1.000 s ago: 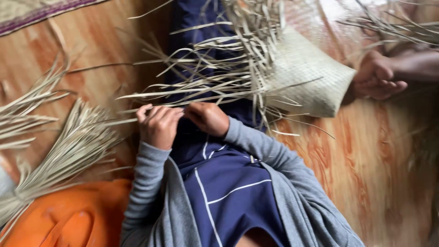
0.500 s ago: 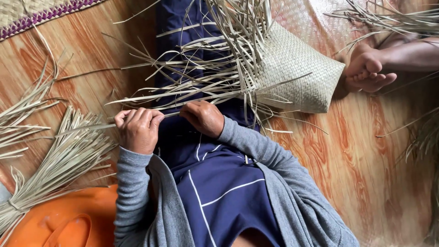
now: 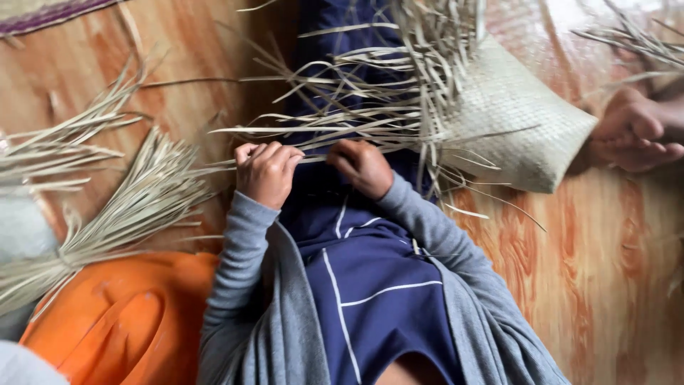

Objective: Weaving the sides of a basket using dried straw or palm leaf strips while sitting on the floor.

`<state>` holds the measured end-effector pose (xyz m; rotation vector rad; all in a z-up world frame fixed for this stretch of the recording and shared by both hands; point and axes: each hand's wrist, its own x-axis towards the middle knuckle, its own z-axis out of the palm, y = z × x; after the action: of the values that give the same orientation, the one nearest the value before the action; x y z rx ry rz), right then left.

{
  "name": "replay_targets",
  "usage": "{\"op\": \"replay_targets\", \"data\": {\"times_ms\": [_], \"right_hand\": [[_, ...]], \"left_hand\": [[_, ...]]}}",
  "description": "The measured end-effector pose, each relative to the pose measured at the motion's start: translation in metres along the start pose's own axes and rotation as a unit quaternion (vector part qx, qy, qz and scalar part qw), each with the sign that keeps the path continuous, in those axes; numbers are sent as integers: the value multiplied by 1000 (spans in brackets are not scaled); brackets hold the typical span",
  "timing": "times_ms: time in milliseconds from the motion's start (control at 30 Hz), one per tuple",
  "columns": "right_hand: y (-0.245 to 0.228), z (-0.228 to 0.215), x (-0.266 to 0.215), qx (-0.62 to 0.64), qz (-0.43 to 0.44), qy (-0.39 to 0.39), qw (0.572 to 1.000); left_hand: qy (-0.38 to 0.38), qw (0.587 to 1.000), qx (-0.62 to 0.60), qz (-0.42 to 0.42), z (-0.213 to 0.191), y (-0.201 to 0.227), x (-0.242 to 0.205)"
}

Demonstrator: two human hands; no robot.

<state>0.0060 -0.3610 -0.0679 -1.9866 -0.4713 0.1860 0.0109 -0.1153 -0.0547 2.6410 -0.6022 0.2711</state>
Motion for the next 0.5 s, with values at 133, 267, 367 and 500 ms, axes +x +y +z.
{"op": "replay_targets", "data": {"times_ms": [133,267,367,500], "right_hand": [[2,-8,3,54,59,-15,997],[1,-8,6,42,90,-29,995],[4,-6,6,48,112,-23,992],[2,-5,8,33,133,-26,990]], "left_hand": [[-24,998,-27,-56,-5,-24,-10],[-24,994,-14,-106,-17,-38,-19],[10,987,34,-155,-35,-53,-21],[95,952,163,-243,-67,-54,-14]]}}
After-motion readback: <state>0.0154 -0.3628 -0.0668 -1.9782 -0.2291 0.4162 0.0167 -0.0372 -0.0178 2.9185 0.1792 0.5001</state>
